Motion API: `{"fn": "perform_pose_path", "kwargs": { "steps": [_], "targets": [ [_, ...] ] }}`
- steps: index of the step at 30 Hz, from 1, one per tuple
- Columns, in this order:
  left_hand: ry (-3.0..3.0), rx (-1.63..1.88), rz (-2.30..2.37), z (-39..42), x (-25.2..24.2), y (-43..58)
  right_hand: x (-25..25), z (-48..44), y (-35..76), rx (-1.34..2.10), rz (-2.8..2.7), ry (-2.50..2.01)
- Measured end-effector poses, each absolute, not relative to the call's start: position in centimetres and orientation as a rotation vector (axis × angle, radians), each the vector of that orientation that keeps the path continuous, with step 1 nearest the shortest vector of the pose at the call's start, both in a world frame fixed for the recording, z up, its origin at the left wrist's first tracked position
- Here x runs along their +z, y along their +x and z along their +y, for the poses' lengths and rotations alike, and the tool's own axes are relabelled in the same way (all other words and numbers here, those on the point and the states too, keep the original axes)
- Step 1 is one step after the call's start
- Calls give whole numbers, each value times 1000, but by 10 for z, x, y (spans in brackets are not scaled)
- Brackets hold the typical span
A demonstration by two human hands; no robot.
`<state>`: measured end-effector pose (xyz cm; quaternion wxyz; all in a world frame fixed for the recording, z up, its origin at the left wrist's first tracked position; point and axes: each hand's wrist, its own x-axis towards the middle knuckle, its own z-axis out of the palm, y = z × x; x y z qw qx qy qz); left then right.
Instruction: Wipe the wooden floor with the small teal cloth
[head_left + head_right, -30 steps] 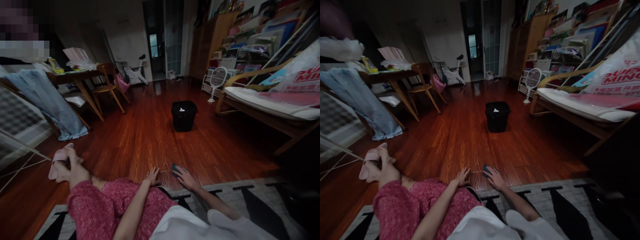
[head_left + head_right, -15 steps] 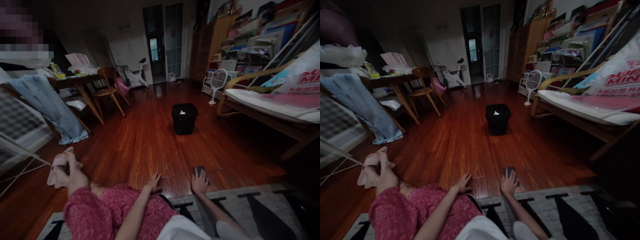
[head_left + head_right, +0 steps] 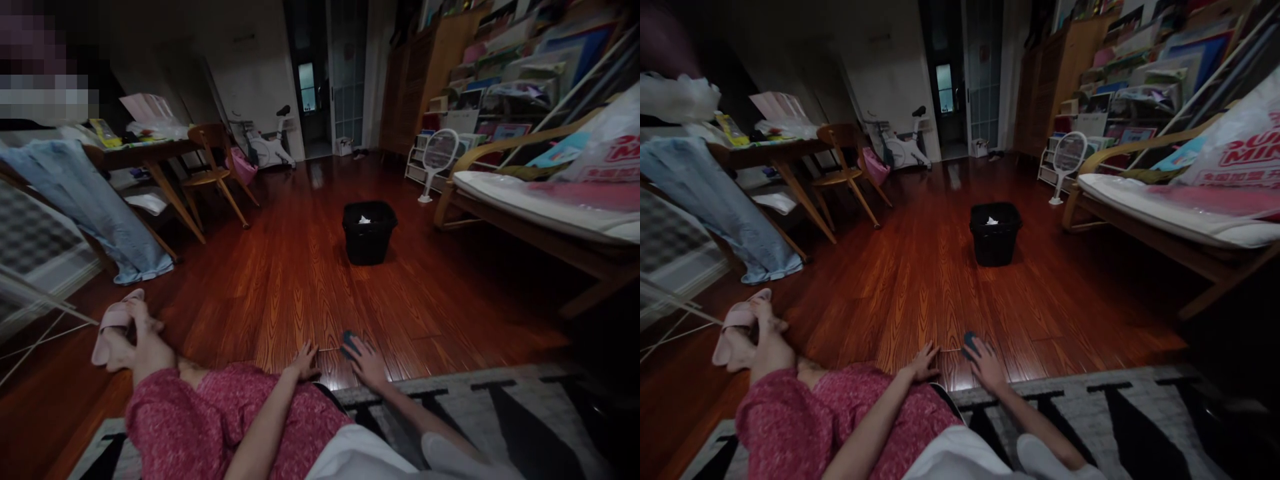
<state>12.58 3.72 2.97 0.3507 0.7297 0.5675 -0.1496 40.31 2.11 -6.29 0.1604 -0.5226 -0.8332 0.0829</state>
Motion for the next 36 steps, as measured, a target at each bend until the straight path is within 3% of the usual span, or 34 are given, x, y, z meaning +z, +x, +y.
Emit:
{"fn": "perform_pose_path", "kwargs": {
  "steps": [7,13,24,31,36],
  "targets": [
    [1883,-381,1468,39,33,125,-62,35,537,-6,-1628,-2293],
    [1882,-340,1469,39,32,123,-68,32,488,-74,-1298,-2367],
    [1956,-199,1465,38,36,126,-72,9,317,261,-2295,-1644],
    [1965,-219,1483,39,37,126,-36,60,313,397,-2401,-1517],
    [1954,-195,1504,38,38,124,-41,35,346,435,-2478,-1461]
  ]
}}
